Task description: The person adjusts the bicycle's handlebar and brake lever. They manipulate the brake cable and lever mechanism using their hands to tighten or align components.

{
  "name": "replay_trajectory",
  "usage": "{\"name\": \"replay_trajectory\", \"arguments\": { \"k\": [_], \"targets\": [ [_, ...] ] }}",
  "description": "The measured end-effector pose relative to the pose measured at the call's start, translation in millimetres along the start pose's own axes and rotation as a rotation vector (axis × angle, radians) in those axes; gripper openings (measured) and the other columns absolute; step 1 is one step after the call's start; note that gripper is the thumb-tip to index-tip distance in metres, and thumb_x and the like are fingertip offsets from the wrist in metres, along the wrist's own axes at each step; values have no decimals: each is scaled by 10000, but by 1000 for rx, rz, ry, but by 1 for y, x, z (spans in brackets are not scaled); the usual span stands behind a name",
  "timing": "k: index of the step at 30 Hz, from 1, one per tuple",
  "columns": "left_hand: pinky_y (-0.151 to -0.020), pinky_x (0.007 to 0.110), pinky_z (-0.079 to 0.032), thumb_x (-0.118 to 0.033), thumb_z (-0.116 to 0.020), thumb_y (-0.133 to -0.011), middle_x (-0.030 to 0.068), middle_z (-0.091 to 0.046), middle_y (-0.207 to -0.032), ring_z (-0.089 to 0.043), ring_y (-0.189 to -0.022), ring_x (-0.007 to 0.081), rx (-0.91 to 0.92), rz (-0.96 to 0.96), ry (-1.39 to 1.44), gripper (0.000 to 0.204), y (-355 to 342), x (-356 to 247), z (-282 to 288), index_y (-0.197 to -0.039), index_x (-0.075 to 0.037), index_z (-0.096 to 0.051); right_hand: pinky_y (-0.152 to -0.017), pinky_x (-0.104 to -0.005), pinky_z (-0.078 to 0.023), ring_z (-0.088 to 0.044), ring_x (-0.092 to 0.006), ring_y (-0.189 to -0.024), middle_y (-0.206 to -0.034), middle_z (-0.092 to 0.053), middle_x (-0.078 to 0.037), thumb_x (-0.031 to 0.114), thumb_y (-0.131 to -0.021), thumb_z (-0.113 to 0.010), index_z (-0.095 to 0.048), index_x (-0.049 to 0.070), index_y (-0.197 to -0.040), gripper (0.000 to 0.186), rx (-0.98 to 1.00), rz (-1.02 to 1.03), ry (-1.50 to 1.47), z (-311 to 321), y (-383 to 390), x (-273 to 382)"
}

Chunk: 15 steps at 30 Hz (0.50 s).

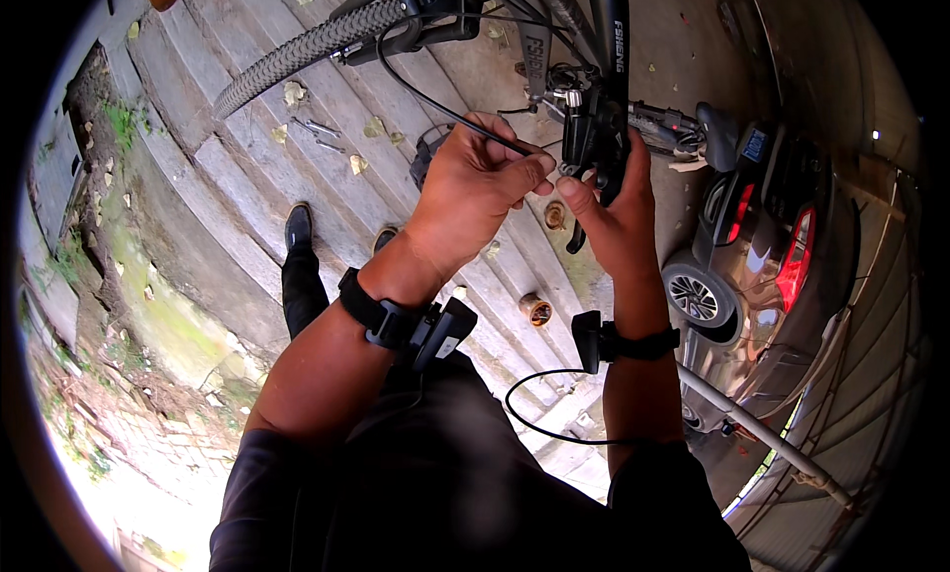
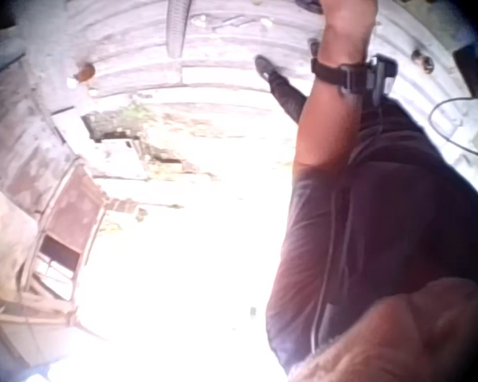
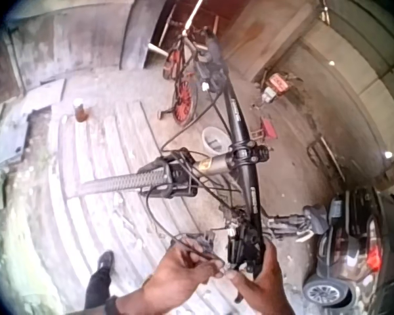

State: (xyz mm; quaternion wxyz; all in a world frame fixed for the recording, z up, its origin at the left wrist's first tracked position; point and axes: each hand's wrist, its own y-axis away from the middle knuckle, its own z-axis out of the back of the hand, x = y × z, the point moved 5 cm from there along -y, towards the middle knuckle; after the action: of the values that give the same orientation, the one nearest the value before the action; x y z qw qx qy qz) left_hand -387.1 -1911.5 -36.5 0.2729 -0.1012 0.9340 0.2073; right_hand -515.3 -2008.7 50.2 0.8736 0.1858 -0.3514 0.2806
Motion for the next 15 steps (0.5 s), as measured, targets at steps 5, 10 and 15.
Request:
{"name": "replay_trajectory", "arguments": {
  "k": [5,10,15],
  "targets": [
    [-592,236,-488,5,-717,-929,101,-715,-883,-714,-759,154,-17,-8,69,295,3,3,-1,-1077,-32,-464,-1061,-376,-459,-596,-256,-1217,-1341,-587,-199,348,-858,-849,-316,-52,-1505,928,7,1,-23,-1,1,-2],
    [-565,237,-475,-1,-717,-928,101,-707,-840,-700,-723,144,-28,68,253,292,5,12,-4,-1062,-27,-459,-907,-318,-490,-582,-175,-1014,-1195,-607,-113,388,-856,-842,-339,-33,-1502,921,-28,44,5,-1,1,-4],
    [-562,240,-474,0,-722,-923,101,-706,-841,-688,-700,140,-54,110,311,299,9,16,-5,-1058,-35,-457,-835,-287,-505,-575,-134,-921,-1129,-618,-70,393,-861,-834,-356,-14,-1502,897,-29,29,64,1,2,-6]
  ]
}}
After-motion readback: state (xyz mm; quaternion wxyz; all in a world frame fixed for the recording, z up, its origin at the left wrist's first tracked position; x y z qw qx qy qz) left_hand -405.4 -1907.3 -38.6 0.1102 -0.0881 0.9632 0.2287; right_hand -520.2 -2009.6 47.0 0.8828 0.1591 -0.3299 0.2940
